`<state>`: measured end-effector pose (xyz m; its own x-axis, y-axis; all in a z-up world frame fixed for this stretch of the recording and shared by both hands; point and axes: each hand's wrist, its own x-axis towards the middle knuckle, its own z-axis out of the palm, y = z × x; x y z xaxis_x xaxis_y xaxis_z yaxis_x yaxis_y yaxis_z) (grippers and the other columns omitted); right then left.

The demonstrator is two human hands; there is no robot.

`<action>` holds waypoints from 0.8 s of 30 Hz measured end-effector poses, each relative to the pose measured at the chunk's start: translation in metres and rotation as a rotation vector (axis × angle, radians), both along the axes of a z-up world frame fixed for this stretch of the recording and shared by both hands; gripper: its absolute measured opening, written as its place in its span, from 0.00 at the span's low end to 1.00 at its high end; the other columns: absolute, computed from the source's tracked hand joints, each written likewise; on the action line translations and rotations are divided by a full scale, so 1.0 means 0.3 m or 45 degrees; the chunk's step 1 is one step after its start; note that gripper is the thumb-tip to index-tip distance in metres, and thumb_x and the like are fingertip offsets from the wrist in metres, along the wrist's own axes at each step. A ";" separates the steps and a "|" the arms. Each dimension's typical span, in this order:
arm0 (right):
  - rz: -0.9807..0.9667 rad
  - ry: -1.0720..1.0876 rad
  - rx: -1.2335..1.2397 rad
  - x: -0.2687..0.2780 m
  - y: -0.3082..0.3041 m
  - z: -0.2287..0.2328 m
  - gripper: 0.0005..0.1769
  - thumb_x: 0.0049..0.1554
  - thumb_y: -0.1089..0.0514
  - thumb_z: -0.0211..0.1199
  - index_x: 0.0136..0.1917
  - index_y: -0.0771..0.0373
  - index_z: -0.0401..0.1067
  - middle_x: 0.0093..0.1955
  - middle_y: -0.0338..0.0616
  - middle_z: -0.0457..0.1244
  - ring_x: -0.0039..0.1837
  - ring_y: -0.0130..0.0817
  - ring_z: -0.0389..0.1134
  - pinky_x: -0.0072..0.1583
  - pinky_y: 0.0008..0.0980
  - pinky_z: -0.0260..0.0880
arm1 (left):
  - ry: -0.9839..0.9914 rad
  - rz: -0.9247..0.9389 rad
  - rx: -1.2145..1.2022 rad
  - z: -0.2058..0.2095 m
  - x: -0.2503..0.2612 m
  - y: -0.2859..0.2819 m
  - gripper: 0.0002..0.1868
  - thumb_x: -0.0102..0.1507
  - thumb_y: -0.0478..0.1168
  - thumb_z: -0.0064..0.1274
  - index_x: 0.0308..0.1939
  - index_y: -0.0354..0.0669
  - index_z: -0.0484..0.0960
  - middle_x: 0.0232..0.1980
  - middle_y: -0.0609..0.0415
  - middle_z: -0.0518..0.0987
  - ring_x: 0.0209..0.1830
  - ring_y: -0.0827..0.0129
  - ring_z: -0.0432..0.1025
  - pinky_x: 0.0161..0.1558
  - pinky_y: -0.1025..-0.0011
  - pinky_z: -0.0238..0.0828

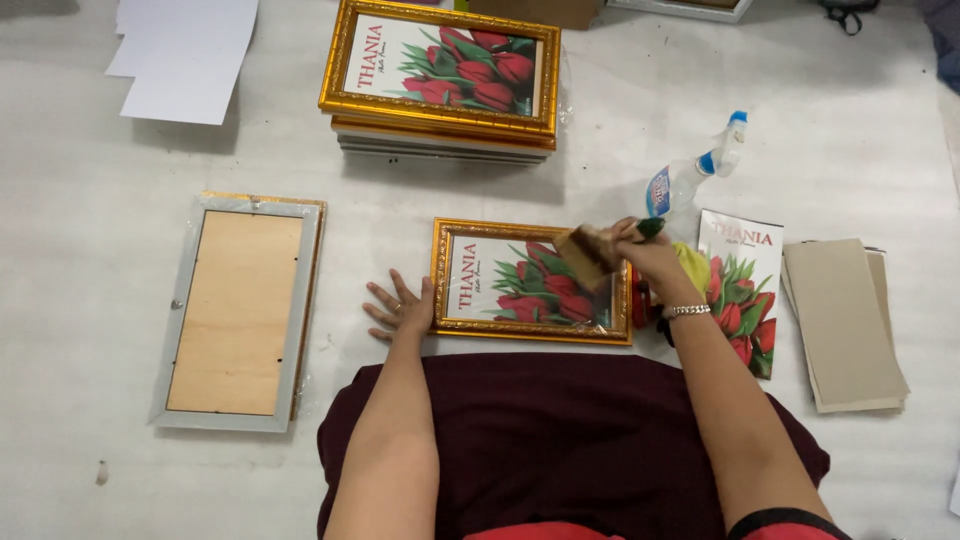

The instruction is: Cleaning and preparing a picture frame using spray, a sponge, and a brush

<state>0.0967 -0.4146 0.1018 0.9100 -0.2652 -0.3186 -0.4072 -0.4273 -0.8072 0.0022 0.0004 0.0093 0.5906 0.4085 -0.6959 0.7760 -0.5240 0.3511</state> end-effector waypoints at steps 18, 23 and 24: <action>0.161 -0.001 0.288 -0.035 0.336 0.161 0.13 0.40 0.65 0.67 0.42 0.65 0.78 0.39 0.51 0.69 0.44 0.42 0.71 0.48 0.42 0.70 | -0.013 0.002 -0.020 -0.002 -0.004 0.002 0.46 0.65 0.82 0.14 0.80 0.75 0.21 0.80 0.56 0.07 0.78 0.39 0.06 0.69 0.28 0.03; 0.414 -0.507 -0.028 -0.072 0.388 0.236 0.10 0.52 0.59 0.67 0.47 0.46 0.78 0.46 0.39 0.71 0.53 0.38 0.73 0.59 0.35 0.69 | -0.013 0.009 -0.021 -0.018 0.002 0.002 0.47 0.64 0.83 0.13 0.80 0.75 0.21 0.79 0.57 0.06 0.77 0.39 0.05 0.69 0.27 0.03; 0.587 -0.541 -0.027 -0.097 0.413 0.262 0.10 0.53 0.59 0.69 0.47 0.44 0.78 0.44 0.35 0.71 0.52 0.36 0.73 0.59 0.33 0.70 | -0.013 0.019 -0.034 -0.008 0.000 0.000 0.46 0.65 0.82 0.13 0.80 0.75 0.21 0.79 0.56 0.06 0.78 0.39 0.06 0.69 0.28 0.03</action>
